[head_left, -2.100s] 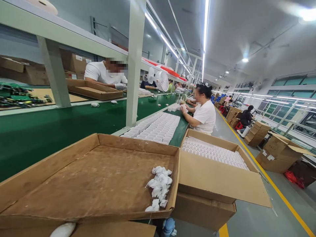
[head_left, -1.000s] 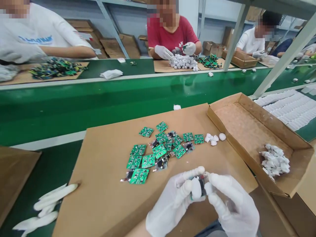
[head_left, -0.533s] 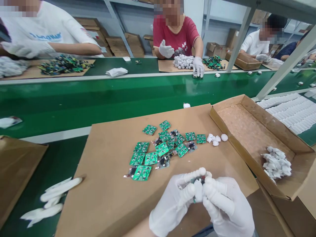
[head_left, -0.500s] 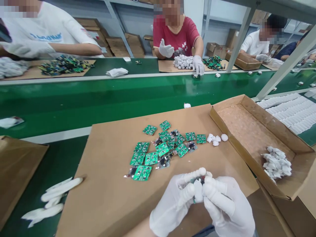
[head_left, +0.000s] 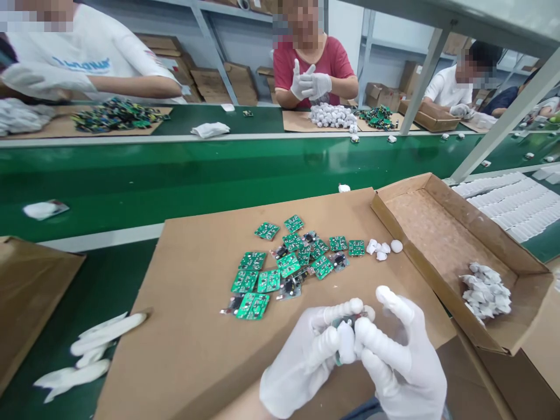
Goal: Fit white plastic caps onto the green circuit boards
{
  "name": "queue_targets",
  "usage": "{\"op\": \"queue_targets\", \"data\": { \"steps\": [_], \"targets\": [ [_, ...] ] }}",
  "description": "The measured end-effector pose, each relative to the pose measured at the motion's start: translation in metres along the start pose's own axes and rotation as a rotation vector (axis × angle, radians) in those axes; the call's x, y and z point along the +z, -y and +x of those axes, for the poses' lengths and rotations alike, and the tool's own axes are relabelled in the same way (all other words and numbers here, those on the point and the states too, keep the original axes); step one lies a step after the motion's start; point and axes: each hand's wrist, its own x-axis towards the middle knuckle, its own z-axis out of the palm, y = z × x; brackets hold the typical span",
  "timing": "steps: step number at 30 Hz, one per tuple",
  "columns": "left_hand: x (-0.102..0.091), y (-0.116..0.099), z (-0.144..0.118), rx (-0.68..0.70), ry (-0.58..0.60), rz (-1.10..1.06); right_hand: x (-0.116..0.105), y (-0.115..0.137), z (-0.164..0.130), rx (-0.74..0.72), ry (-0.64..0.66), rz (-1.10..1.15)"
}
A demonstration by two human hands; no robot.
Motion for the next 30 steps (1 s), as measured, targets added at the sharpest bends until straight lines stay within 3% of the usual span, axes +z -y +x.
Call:
{"op": "queue_targets", "data": {
  "steps": [10,14,18,23,26,30],
  "targets": [
    [0.001,0.002,0.004,0.009,-0.026,0.009,0.003,-0.006,0.008,0.121,0.088,0.294],
    [0.003,-0.002,0.005,-0.108,0.041,-0.067,-0.003,-0.01,0.002,0.15,0.109,0.397],
    [0.002,-0.008,0.004,-0.196,0.004,-0.097,-0.006,-0.013,0.001,0.169,0.142,0.354],
    [-0.001,-0.005,0.008,-0.162,0.028,-0.059,0.001,-0.014,0.014,0.034,0.147,0.18],
    [-0.001,-0.003,0.01,-0.12,-0.032,0.079,0.004,-0.016,0.02,-0.026,0.165,0.192],
    [0.001,-0.004,0.01,-0.083,-0.03,0.394,0.005,-0.017,0.02,-0.096,0.216,0.181]
  ]
}}
